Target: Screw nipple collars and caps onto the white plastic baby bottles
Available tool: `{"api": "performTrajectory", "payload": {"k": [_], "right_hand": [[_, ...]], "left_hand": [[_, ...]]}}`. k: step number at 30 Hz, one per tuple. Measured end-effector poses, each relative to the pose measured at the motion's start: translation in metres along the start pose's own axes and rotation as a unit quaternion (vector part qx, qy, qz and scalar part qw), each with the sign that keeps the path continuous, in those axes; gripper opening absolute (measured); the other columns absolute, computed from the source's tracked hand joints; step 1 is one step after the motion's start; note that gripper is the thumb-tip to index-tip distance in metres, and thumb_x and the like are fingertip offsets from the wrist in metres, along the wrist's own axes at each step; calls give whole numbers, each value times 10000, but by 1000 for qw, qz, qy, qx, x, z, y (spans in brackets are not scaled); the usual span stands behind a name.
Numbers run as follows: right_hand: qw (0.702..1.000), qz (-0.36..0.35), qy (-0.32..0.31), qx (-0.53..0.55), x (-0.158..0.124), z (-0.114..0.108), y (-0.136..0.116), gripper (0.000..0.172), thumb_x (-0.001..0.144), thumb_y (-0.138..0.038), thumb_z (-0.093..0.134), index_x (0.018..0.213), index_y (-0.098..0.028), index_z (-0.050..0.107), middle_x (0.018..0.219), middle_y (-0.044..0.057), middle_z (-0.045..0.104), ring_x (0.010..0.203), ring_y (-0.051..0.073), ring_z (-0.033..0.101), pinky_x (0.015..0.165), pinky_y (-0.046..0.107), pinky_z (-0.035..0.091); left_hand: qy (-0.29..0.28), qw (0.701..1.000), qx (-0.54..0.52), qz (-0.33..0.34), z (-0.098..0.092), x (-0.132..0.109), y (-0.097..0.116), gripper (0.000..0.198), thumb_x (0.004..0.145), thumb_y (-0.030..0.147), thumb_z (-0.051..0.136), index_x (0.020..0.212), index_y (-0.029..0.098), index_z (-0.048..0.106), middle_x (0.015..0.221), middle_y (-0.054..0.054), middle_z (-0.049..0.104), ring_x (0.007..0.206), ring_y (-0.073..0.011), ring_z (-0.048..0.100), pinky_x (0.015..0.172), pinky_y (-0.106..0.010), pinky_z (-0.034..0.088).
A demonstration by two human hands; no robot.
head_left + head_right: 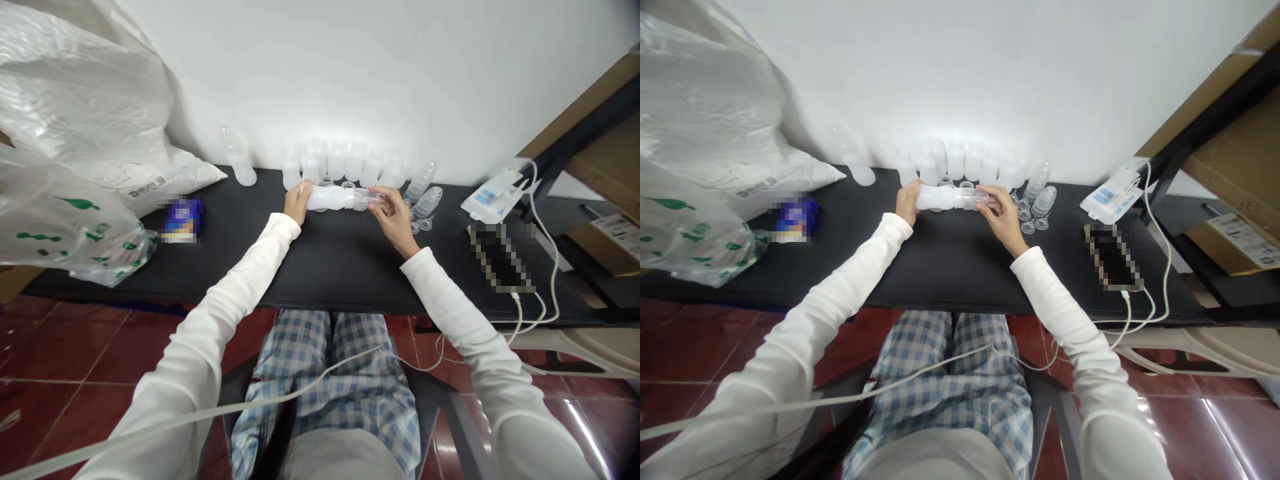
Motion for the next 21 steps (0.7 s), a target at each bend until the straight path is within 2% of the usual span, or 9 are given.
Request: {"api": "performTrajectory", "payload": {"k": [4, 7, 10, 13, 15, 17, 21], "right_hand": [[998, -43, -21, -35, -3, 4, -10, 492, 912, -664, 645, 1207, -272, 686, 1248, 109, 690, 1186, 280, 670, 1006, 459, 605], [996, -57, -28, -60, -5, 5, -13, 472, 918, -647, 647, 1201, -271, 690, 1256, 119, 703, 1225, 298, 658, 1023, 496, 596], [996, -62, -21, -54, -7, 5, -16, 443, 920, -632, 656, 1187, -281, 698, 1278, 121, 707, 1253, 310, 651, 1049, 526, 578], [995, -77, -15, -57, -8, 4, -23, 425, 899, -637, 682, 1124, -278, 720, 1228, 116, 734, 1226, 318, 671, 1079, 538, 552], [994, -88, -12, -61, -9, 4, -27, 427, 878, -642, 705, 1090, -273, 729, 1178, 110, 752, 1186, 314, 689, 1056, 510, 560], [994, -86, -6, -64, -10, 3, -26, 424, 879, -631, 712, 1090, -264, 730, 1138, 102, 760, 1111, 297, 708, 974, 462, 586], [995, -56, 7, -79, -12, 3, -16, 379, 930, -592, 649, 1021, -231, 721, 949, 68, 752, 837, 224, 686, 762, 370, 567]], "left_hand": [[-22, 999, -12, -22, 4, 2, -7, 738, 797, 931, 443, 710, 205, 546, 606, -5, 459, 567, -136, 479, 451, -258, 355], [-52, 994, -46, -83, 13, 1, -21, 738, 770, 934, 495, 750, 201, 573, 594, 6, 465, 507, -118, 470, 413, -242, 337], [-90, 981, -78, -153, 24, -4, -39, 685, 860, 873, 437, 756, 206, 556, 510, 31, 409, 385, -89, 382, 376, -228, 246], [-110, 973, -98, -178, 31, -7, -47, 659, 945, 797, 352, 755, 197, 547, 455, 32, 379, 332, -76, 330, 370, -232, 174], [-104, 973, -113, -174, 31, -8, -45, 659, 928, 807, 384, 755, 194, 550, 459, 26, 396, 338, -74, 327, 364, -238, 170], [-93, 975, -120, -160, 30, -9, -37, 685, 853, 871, 450, 744, 202, 549, 474, 31, 390, 356, -80, 333, 351, -240, 185], [-112, 984, -72, -115, 35, -17, -6, 741, 707, 945, 557, 745, 205, 558, 561, 19, 415, 473, -100, 437, 362, -215, 273]]}}
Point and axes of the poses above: each hand's wrist, its own x-axis towards the middle knuckle, its own z-axis out of the palm, y = z × x, the point moved 10 cm from there along x, towards the middle knuckle
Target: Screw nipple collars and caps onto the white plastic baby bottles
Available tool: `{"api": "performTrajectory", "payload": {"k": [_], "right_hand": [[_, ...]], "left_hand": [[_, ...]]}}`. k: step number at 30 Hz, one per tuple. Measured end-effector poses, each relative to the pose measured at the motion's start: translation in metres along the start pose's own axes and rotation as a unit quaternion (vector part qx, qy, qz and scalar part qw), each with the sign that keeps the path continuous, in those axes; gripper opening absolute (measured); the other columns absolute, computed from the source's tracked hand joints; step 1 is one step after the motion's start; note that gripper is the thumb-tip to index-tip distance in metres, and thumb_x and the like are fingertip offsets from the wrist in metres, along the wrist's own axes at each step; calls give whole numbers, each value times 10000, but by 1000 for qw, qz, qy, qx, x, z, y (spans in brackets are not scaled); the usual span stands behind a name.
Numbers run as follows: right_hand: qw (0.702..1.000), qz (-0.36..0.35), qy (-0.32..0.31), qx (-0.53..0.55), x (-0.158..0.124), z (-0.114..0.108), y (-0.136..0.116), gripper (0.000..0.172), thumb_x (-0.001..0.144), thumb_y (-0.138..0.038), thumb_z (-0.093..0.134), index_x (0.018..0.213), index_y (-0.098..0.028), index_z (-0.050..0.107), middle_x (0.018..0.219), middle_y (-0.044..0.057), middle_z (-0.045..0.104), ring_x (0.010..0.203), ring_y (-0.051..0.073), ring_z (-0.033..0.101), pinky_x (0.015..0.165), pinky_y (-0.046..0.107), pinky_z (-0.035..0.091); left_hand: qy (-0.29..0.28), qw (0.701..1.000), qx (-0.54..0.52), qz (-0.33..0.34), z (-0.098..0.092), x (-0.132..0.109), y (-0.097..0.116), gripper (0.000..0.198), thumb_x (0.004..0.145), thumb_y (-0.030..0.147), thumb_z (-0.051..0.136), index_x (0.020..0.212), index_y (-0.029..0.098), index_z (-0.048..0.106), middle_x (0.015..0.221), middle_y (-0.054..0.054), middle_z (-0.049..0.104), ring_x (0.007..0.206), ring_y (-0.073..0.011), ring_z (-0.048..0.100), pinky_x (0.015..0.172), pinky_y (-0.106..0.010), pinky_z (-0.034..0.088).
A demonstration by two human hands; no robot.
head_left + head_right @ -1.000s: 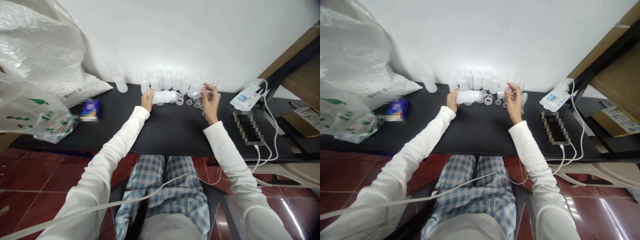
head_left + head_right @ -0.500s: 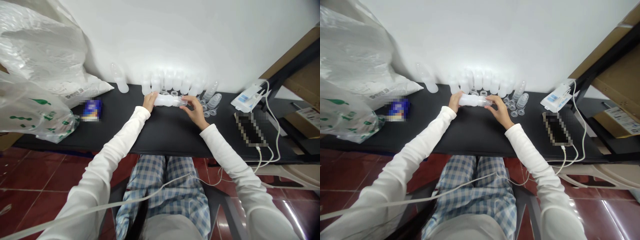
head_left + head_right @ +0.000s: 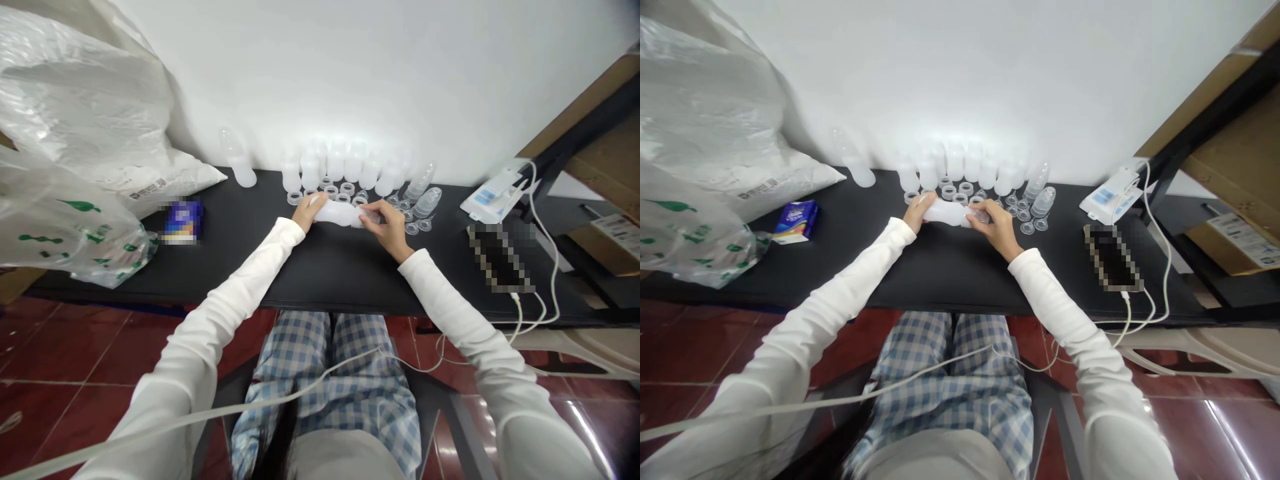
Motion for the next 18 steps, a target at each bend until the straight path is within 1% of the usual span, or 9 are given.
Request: {"api": "performTrajectory", "payload": {"k": [2, 5, 7, 9, 11, 12, 14, 16, 18], "right_hand": [[1000, 19, -1, -6, -1, 2, 4, 357, 939, -576, 617, 938, -227, 690, 861, 45, 725, 746, 195, 638, 699, 340, 529], [999, 52, -7, 0, -1, 4, 8, 337, 950, -551, 580, 831, -235, 594, 789, 14, 673, 674, 160, 563, 662, 313, 486], [997, 80, -17, 14, 0, 6, 11, 354, 956, -545, 564, 778, -243, 518, 710, -17, 601, 626, 139, 501, 646, 298, 463], [991, 120, -29, 42, 0, 9, 19, 393, 951, -565, 561, 741, -250, 455, 621, -48, 489, 573, 122, 424, 602, 282, 431], [980, 172, -38, 93, -2, 13, 31, 441, 926, -609, 577, 721, -254, 416, 589, -62, 420, 539, 110, 382, 540, 263, 395], [971, 198, -43, 125, -3, 15, 37, 464, 904, -636, 594, 715, -255, 408, 590, -64, 415, 525, 104, 384, 509, 256, 383], [951, 244, -52, 182, -5, 20, 48, 509, 846, -684, 641, 707, -255, 405, 609, -61, 453, 504, 99, 434, 457, 246, 377], [937, 273, -54, 213, -7, 23, 55, 541, 799, -716, 681, 705, -255, 415, 607, -60, 492, 477, 99, 479, 413, 238, 355], [931, 284, -45, 224, -7, 22, 58, 551, 799, -738, 679, 711, -256, 426, 557, -69, 499, 414, 88, 440, 373, 229, 280]], "left_hand": [[-17, 999, 30, 11, 6, -6, 11, 738, 703, 938, 572, 765, 203, 561, 606, 12, 444, 518, -99, 458, 383, -203, 313], [-32, 997, 63, 32, 9, -10, 21, 691, 740, 897, 578, 781, 208, 549, 646, 9, 480, 531, -103, 476, 410, -207, 357], [-57, 993, 97, 44, 12, -10, 23, 623, 780, 835, 589, 802, 213, 551, 654, 12, 510, 515, -107, 495, 439, -223, 392], [-84, 984, 145, 56, 15, -10, 23, 541, 811, 752, 613, 858, 215, 577, 685, 11, 568, 518, -120, 533, 505, -252, 455], [-98, 969, 211, 78, 17, -11, 26, 479, 813, 667, 662, 950, 211, 620, 788, -10, 656, 617, -158, 624, 635, -294, 531], [-101, 959, 249, 89, 18, -12, 28, 472, 804, 632, 691, 1005, 208, 640, 862, -24, 696, 702, -184, 670, 712, -315, 553], [-106, 936, 321, 104, 21, -13, 32, 515, 781, 588, 748, 1115, 205, 664, 1003, -48, 743, 872, -235, 721, 830, -343, 563], [-109, 916, 367, 119, 23, -15, 36, 573, 779, 573, 778, 1208, 208, 669, 1106, -65, 760, 973, -259, 736, 876, -347, 562], [-108, 901, 386, 167, 26, -16, 45, 612, 796, 577, 782, 1269, 205, 669, 1195, -91, 757, 1061, -274, 734, 913, -351, 562]]}}
Point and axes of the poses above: each hand's wrist, its own x-axis towards the middle knuckle, its own z-axis out of the palm, y = z × x, the point moved 10 cm from there along x, towards the middle knuckle
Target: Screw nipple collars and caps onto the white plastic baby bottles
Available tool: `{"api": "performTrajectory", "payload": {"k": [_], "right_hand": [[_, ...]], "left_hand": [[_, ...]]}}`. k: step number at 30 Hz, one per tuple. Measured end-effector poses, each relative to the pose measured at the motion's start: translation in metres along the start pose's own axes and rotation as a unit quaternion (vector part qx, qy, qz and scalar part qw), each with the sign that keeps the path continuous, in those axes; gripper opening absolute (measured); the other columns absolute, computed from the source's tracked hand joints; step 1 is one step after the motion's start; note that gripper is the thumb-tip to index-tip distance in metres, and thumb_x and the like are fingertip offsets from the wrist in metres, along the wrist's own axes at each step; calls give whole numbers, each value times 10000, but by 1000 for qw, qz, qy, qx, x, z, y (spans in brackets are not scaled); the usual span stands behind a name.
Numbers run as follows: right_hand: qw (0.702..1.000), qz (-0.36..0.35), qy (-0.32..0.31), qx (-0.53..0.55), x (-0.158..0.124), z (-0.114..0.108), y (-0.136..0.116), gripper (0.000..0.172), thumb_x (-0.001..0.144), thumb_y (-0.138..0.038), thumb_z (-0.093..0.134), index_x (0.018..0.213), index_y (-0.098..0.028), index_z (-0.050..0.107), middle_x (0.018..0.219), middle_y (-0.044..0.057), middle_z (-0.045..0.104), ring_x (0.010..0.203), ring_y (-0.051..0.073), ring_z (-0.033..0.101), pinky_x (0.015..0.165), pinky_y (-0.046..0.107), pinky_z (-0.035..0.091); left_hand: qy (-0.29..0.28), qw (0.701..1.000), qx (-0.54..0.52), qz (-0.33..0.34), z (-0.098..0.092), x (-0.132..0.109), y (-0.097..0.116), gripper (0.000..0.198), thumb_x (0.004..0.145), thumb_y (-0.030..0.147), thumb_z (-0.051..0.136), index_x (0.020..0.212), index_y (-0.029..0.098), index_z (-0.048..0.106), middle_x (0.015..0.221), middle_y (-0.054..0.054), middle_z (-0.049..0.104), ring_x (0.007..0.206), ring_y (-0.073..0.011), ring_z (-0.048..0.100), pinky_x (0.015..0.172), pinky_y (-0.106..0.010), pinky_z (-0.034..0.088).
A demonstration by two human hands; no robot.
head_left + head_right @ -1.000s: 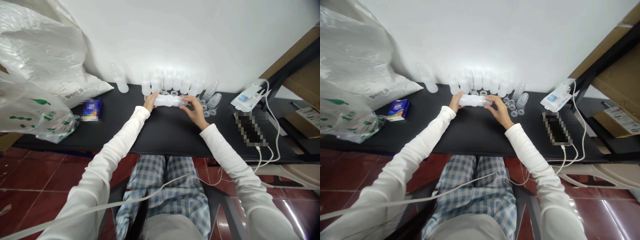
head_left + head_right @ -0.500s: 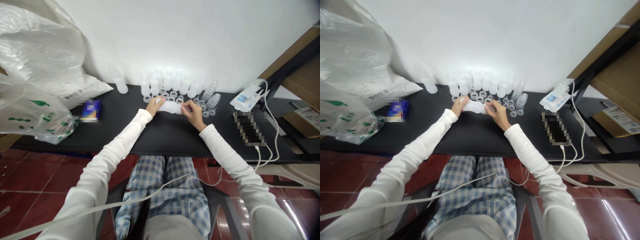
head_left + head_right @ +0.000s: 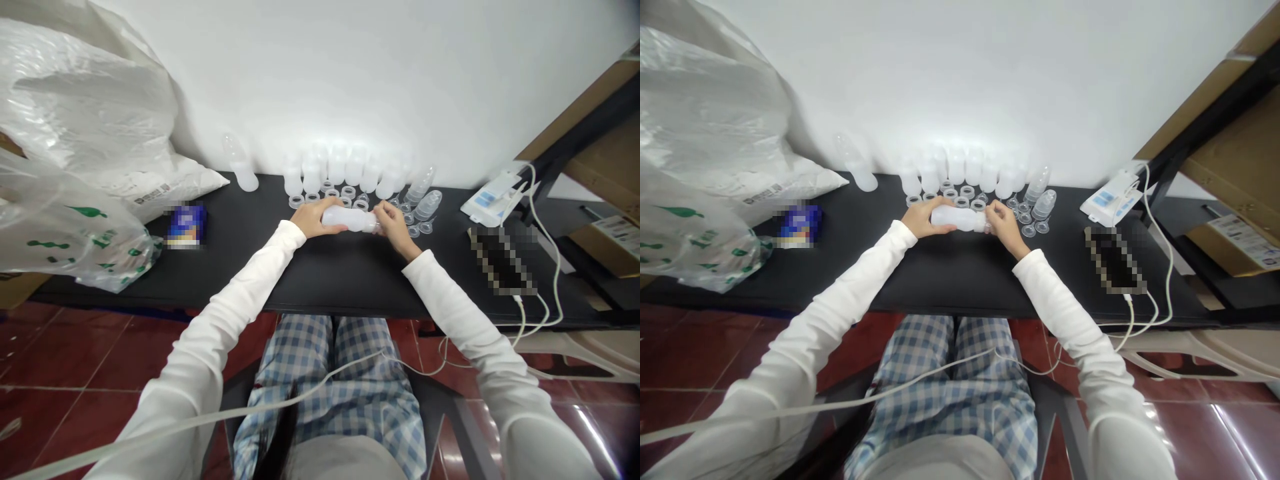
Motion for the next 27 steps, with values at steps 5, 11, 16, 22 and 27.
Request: {"api": "performTrajectory", "payload": {"k": [5, 11, 16, 22, 27], "right_hand": [[997, -56, 48, 24, -4, -5, -15, 555, 824, -795, 640, 788, -255, 514, 516, -95, 472, 359, 70, 379, 368, 230, 239], [992, -101, 59, 54, -6, -9, -27, 560, 924, -789, 482, 1009, -246, 592, 714, -19, 661, 485, 100, 523, 427, 238, 329], [987, -139, 61, -61, -8, -8, -28, 388, 986, -618, 527, 1001, -247, 636, 833, 4, 665, 627, 123, 533, 566, 261, 423], [897, -223, 12, -381, -15, 16, -36, 238, 997, -287, 451, 983, -208, 675, 993, 106, 677, 902, 237, 616, 861, 386, 493], [809, -126, 37, -573, -10, 0, -34, 269, 977, -215, 437, 1033, -154, 694, 944, 162, 725, 912, 305, 650, 858, 419, 457]], "left_hand": [[55, 990, 63, 113, -14, 1, 11, 605, 875, 597, 714, 1332, 204, 665, 1374, -142, 700, 1303, -337, 628, 1086, -445, 485], [269, 956, 93, -65, -67, -12, -48, 554, 924, 557, 659, 1369, 235, 581, 1489, -141, 609, 1427, -346, 476, 1211, -515, 358], [424, 866, 38, -262, -97, -43, -112, 522, 952, 433, 647, 1376, 193, 458, 1459, -171, 515, 1430, -290, 488, 1221, -462, 384], [365, 830, 45, -420, -92, -57, -140, 412, 933, 368, 670, 1259, 200, 480, 1375, -176, 547, 1359, -326, 555, 1179, -510, 446], [308, 819, 73, -478, -86, -61, -147, 406, 910, 334, 690, 1224, 156, 506, 1394, -229, 557, 1406, -398, 498, 1210, -576, 384]]}}
Point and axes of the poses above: each hand's wrist, its own x-axis towards the middle knuckle, its own z-axis out of the palm, y = z × x, the point moved 10 cm from there along x, towards the middle knuckle
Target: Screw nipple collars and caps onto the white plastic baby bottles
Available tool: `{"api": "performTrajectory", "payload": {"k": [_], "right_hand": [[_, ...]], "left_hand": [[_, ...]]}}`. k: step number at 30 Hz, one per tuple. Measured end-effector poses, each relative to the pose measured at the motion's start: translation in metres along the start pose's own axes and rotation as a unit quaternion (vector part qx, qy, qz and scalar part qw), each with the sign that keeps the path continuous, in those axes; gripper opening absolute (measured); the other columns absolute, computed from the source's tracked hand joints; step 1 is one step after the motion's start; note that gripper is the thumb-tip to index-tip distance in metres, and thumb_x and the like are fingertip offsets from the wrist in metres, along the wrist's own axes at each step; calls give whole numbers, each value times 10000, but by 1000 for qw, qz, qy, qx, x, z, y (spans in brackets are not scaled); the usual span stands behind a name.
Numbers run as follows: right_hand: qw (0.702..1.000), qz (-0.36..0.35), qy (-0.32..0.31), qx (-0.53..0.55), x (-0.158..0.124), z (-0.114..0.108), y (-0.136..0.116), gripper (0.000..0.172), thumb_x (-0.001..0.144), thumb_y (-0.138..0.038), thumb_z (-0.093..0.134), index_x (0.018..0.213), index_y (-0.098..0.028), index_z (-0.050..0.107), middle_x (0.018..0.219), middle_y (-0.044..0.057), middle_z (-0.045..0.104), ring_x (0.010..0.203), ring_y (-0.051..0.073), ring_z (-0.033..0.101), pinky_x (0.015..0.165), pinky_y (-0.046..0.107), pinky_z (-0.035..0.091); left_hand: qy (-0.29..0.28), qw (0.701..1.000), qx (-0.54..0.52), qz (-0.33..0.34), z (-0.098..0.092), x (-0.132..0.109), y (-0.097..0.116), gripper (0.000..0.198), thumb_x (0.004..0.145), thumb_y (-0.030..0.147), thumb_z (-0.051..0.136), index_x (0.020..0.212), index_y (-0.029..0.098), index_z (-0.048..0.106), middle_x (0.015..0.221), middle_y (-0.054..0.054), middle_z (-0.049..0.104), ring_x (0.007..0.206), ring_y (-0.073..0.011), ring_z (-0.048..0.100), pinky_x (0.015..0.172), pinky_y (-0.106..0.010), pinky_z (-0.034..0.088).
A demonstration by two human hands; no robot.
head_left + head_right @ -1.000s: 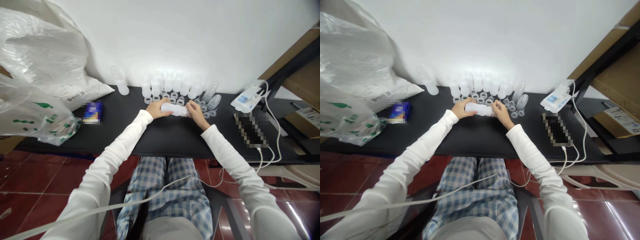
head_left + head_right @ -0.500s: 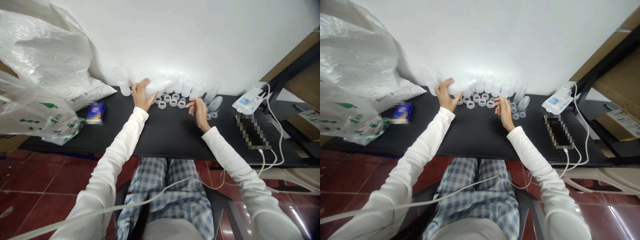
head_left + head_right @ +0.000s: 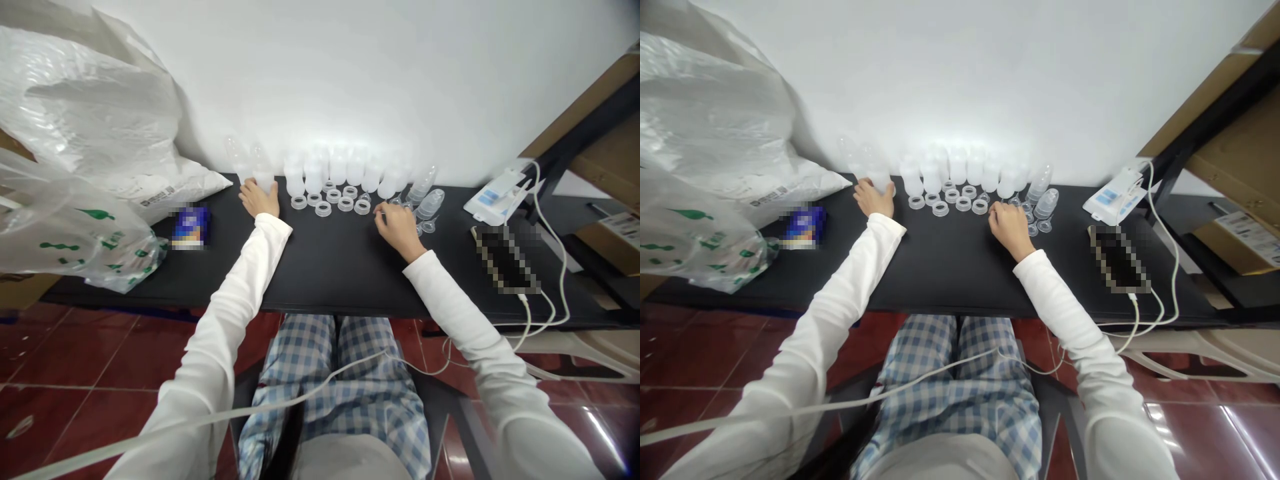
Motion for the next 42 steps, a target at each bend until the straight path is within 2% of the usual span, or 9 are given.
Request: {"api": "performTrajectory", "payload": {"k": [3, 7, 15, 21, 27, 31, 36, 39, 42], "right_hand": [[994, 94, -34, -34, -2, -11, 27, 290, 997, -268, 451, 1073, -141, 701, 823, 172, 717, 846, 328, 670, 810, 419, 459], [985, 169, -14, -20, -9, -35, 59, 334, 1005, -388, 495, 1052, -149, 723, 859, 199, 720, 941, 366, 693, 831, 442, 488], [969, 207, -111, -75, -18, -33, 86, 345, 955, -444, 588, 1061, -149, 733, 1001, 236, 741, 983, 382, 718, 851, 485, 524], [977, 150, -140, -61, -15, -18, 81, 94, 876, -276, 694, 901, -187, 676, 939, 160, 719, 935, 339, 698, 826, 442, 519], [994, -15, -103, 22, -2, 3, 56, 147, 792, -118, 629, 927, -179, 625, 925, 132, 644, 910, 311, 602, 911, 480, 498], [993, -67, -88, 39, -2, 15, 42, 332, 781, -77, 535, 1092, -165, 611, 1068, 166, 599, 1012, 337, 559, 980, 530, 485], [986, -109, -96, 84, -7, 28, 31, 599, 680, 6, 486, 1253, -157, 549, 1159, 163, 532, 1092, 333, 530, 996, 533, 502], [984, -119, -101, 82, -8, 29, 29, 598, 638, 53, 455, 1181, -169, 569, 1150, 149, 524, 1088, 313, 527, 998, 506, 504], [984, -120, -101, 89, -8, 25, 27, 531, 645, 75, 423, 1078, -182, 590, 1120, 141, 533, 1076, 299, 532, 981, 474, 509]], "left_hand": [[-12, 1000, -26, 6, 7, 4, -3, 382, 913, 301, 680, 1211, 137, 505, 1398, -253, 546, 1394, -399, 510, 1216, -578, 372], [-11, 998, -67, 13, 15, 9, -7, 344, 899, 274, 688, 1157, 142, 503, 1381, -268, 529, 1396, -402, 507, 1220, -598, 363], [-24, 991, -128, 36, 22, 14, -9, 509, 823, 120, 674, 1260, 151, 416, 1405, -244, 482, 1409, -333, 498, 1259, -562, 337], [29, 990, -109, 82, 10, -1, 9, 483, 782, 37, 576, 1238, 119, 441, 1376, -248, 468, 1391, -350, 479, 1247, -578, 328], [-99, 956, -43, 273, 46, -38, 52, 240, 846, 142, 554, 1074, 175, 617, 1222, -184, 583, 1268, -367, 569, 1146, -555, 420], [-135, 954, 15, 268, 66, -46, 44, 259, 886, 234, 558, 1115, 162, 654, 1181, -210, 631, 1239, -401, 592, 1079, -582, 451], [-164, 944, 78, 276, 72, -48, 43, 360, 905, 318, 581, 1191, 117, 669, 1233, -263, 618, 1249, -445, 591, 1084, -601, 448], [-168, 944, 74, 275, 69, -46, 45, 384, 866, 295, 633, 1200, 108, 664, 1245, -263, 608, 1251, -439, 599, 1090, -577, 463], [-142, 955, -4, 261, 55, -40, 49, 363, 886, 346, 644, 1188, 143, 642, 1217, -211, 629, 1207, -371, 638, 1071, -515, 498]]}}
Point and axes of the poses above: each hand's wrist, its own x-axis towards the middle knuckle, its own z-axis out of the palm, y = z × x, the point moved 10 cm from there along x, towards the middle knuckle
